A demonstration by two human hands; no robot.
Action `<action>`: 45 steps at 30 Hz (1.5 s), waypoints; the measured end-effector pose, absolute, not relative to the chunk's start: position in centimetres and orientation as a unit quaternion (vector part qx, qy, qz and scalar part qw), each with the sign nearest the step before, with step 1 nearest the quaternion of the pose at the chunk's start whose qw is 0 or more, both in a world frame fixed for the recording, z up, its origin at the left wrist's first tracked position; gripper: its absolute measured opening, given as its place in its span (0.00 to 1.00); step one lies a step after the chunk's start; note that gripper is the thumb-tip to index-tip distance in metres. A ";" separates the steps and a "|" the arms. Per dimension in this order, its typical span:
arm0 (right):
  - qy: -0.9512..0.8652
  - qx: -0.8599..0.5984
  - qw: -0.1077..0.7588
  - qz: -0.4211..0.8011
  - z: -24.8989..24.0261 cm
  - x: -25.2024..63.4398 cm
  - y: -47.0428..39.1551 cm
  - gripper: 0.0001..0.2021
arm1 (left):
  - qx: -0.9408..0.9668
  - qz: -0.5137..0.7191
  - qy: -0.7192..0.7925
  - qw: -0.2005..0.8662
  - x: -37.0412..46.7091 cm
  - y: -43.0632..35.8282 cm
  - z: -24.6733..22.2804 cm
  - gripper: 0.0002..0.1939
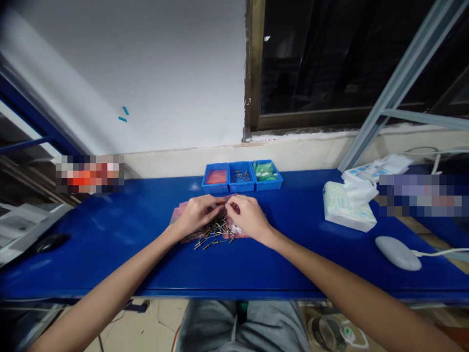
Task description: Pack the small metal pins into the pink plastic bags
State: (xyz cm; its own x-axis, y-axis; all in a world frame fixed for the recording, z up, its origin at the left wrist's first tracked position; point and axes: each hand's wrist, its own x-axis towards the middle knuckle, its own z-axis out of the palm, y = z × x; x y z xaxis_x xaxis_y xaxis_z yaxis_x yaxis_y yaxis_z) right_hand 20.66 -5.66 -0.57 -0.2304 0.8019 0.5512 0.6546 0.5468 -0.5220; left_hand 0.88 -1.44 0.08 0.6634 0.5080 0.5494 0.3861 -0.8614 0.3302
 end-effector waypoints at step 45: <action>-0.877 -0.412 0.249 0.003 -0.3 22.2 -5.7 0.10 | 0.924 0.227 0.306 0.012 -0.4 0.4 -0.5 0.10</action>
State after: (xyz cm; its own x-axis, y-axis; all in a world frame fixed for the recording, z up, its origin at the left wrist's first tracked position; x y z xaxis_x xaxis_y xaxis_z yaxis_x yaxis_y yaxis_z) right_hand 22.23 -5.72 -0.32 -0.5373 0.7233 0.4338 0.7205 0.6610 -0.2097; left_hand -0.43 0.45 -0.50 0.7097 0.5720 0.4114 0.5608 -0.8120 0.1617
